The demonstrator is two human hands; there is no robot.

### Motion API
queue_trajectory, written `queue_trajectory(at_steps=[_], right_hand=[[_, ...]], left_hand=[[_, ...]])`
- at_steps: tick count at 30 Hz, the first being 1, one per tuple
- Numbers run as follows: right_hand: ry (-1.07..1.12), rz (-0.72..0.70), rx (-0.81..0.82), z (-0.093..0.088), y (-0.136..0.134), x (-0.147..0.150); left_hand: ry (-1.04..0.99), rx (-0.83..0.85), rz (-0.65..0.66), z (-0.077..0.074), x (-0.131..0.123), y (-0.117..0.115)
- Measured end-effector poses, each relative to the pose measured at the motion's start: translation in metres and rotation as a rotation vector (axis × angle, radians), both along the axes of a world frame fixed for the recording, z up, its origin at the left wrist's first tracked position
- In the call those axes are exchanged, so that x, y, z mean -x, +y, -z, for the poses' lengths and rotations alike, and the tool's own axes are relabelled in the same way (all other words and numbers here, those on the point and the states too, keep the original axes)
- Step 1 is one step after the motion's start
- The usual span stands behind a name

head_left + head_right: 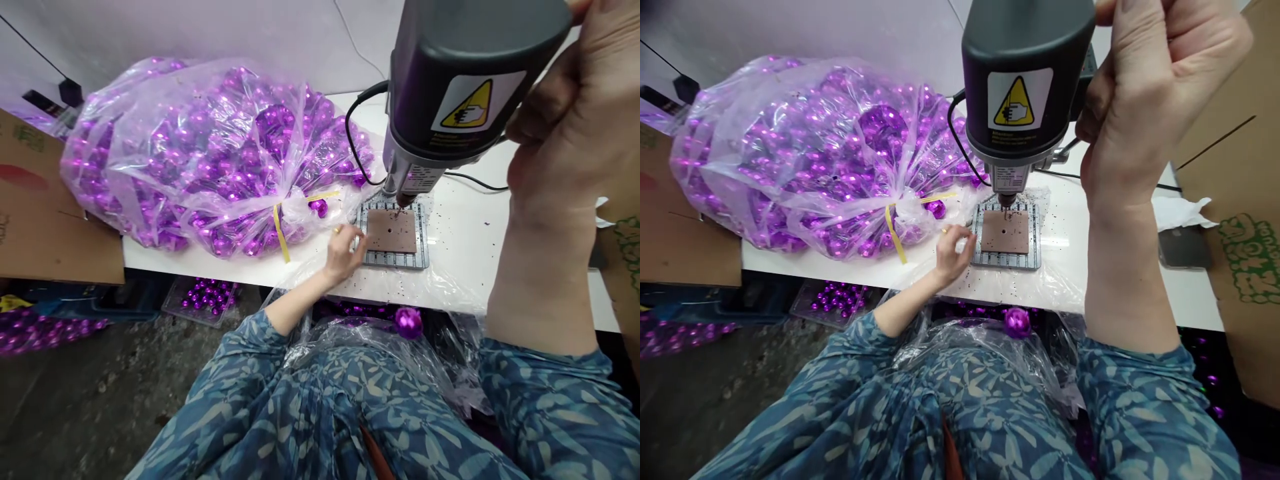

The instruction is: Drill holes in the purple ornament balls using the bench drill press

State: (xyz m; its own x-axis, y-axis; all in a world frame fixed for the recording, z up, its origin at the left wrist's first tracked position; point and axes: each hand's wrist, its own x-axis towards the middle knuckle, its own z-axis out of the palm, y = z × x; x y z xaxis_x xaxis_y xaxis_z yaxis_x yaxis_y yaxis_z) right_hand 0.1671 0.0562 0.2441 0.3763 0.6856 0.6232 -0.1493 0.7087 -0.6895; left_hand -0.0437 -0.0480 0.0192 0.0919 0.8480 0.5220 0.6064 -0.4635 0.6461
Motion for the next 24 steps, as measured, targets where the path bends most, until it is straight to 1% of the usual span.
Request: queue_trajectory(at_steps=[2, 4, 6, 8, 10, 13, 16, 18, 20, 22, 24], right_hand=[[-0.031, 0.005, -0.004, 0.0, -0.004, -0.001], [-0.042, 0.005, -0.032, -0.001, -0.007, 0.0], [-0.037, 0.002, -0.062, -0.001, -0.008, 0.002], [-0.026, 0.002, -0.077, -0.002, -0.008, 0.005], [-0.003, 0.012, -0.083, -0.004, -0.008, 0.007], [0.043, 0.029, -0.065, -0.006, -0.007, 0.009], [0.011, 0.023, -0.065, -0.004, -0.006, 0.007], [-0.006, -0.003, -0.11, -0.002, -0.004, 0.004], [-0.019, -0.023, -0.134, 0.0, -0.002, 0.002], [-0.048, -0.007, -0.133, 0.001, -0.002, 0.002], [-0.055, 0.036, -0.122, -0.001, -0.006, 0.003]], left_hand=[[0.063, 0.043, -0.221, -0.005, 0.018, 0.03], [0.136, 0.133, -0.392, -0.01, 0.034, 0.057], [0.199, 0.226, -0.497, -0.013, 0.045, 0.075], [0.242, 0.27, -0.536, -0.012, 0.054, 0.084], [0.241, 0.259, -0.513, -0.008, 0.061, 0.087], [0.159, 0.222, -0.428, -0.005, 0.07, 0.089], [0.079, 0.172, -0.321, -0.01, 0.07, 0.086], [0.019, 0.124, -0.229, -0.015, 0.06, 0.08], [-0.078, 0.12, -0.125, -0.016, 0.043, 0.071], [-0.215, 0.19, -0.012, -0.012, 0.024, 0.063], [-0.347, 0.292, 0.087, -0.004, 0.009, 0.058]])
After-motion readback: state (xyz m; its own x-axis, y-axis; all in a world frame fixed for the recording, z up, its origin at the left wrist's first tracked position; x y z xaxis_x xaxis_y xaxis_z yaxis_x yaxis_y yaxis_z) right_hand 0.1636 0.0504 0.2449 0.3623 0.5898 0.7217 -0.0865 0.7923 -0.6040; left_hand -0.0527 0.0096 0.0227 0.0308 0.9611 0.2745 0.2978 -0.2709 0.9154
